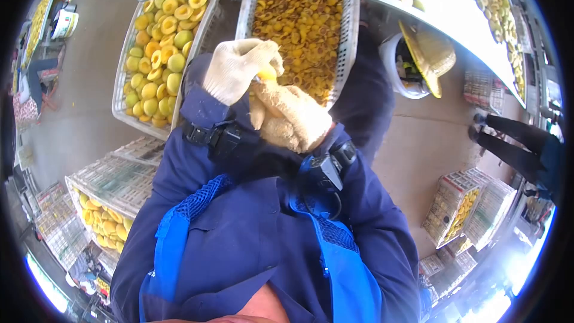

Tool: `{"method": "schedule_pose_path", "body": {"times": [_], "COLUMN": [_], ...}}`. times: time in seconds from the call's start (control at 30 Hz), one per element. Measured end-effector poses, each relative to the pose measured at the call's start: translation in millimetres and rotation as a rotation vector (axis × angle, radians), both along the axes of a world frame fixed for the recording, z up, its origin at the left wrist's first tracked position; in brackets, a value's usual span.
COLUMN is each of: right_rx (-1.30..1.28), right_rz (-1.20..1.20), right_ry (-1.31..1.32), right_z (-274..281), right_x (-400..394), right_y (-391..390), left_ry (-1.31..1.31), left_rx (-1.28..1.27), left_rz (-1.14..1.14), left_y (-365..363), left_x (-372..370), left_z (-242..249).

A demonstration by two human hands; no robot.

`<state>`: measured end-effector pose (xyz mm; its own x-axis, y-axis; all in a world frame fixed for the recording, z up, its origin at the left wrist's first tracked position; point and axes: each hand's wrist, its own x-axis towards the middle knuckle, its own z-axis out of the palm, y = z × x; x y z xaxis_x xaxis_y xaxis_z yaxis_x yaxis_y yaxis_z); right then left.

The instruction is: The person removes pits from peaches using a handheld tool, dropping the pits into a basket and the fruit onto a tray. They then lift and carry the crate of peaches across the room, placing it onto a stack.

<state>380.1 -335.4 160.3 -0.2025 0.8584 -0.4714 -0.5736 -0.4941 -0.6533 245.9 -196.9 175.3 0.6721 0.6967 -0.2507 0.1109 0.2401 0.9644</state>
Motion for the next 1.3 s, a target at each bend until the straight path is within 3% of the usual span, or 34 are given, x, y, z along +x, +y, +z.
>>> {"method": "schedule_pose_path", "body": {"times": [0.1, 0.13, 0.2, 0.27, 0.37, 0.43, 0.47, 0.6, 0.67, 0.73, 0.83, 0.9, 1.0, 1.1, 1.13, 1.17, 1.23, 1.3], "right_rx": [0.098, 0.244, 0.281, 0.326, 0.101, 0.086, 0.133, 0.058, -0.098, -0.073, -0.068, -0.052, -0.026, -0.038, 0.160, -0.157, -0.120, -0.034], "right_rz": [0.012, 0.139, 0.181, 0.128, 0.223, 0.257, 0.221, 0.124, 0.102, 0.108, 0.048, 0.045, 0.173, 0.130, 0.020, 0.065, 0.054, 0.020], "right_ry": [-0.039, -0.068, -0.113, -0.175, -0.257, -0.269, -0.332, -0.101, -0.022, 0.090, 0.197, 0.235, -0.094, -0.082, -0.187, 0.075, 0.309, 0.327], "right_z": [0, -8, -5, -6, 22, 33, 18, 14, 26, 23, 24, 23, 24, 31, 17, 17, -4, -8], "right_x": [1, 15, 18, 11, 17, 16, 10, 5, 7, 10, 10, 13, 20, 18, 5, 13, 12, 7], "right_y": [0, 1, 0, -1, -2, 0, -3, -11, -11, -14, -17, -18, -16, -18, -13, -20, -28, -27], "left_ry": [-0.094, -0.151, -0.265, -0.223, -0.155, 0.012, 0.149, 0.047, -0.046, -0.109, -0.199, -0.167, -0.042, -0.052, -0.111, -0.155, -0.172, -0.137], "left_rx": [0.025, 0.101, 0.268, 0.232, 0.060, -0.091, -0.049, -0.041, 0.031, 0.198, 0.193, 0.054, -0.052, -0.017, 0.033, 0.075, 0.161, -0.024], "left_rz": [0.037, 0.056, 0.090, 0.075, 0.063, 0.023, 0.001, 0.016, 0.046, 0.016, 0.016, 0.011, 0.001, 0.042, 0.084, 0.128, 0.169, 0.249], "left_y": [-7, -13, -18, -21, -21, -10, -7, -15, -25, -25, -30, -30, -23, -25, -31, -41, -46, -49], "left_x": [-3, -6, -10, -9, -7, -1, 2, 2, 0, -1, 2, 3, 10, 14, 16, 13, 13, 16], "left_z": [-5, -8, -10, -8, 3, 8, 11, 21, 14, 7, 12, 13, 9, -6, -10, -15, -10, 4]}}
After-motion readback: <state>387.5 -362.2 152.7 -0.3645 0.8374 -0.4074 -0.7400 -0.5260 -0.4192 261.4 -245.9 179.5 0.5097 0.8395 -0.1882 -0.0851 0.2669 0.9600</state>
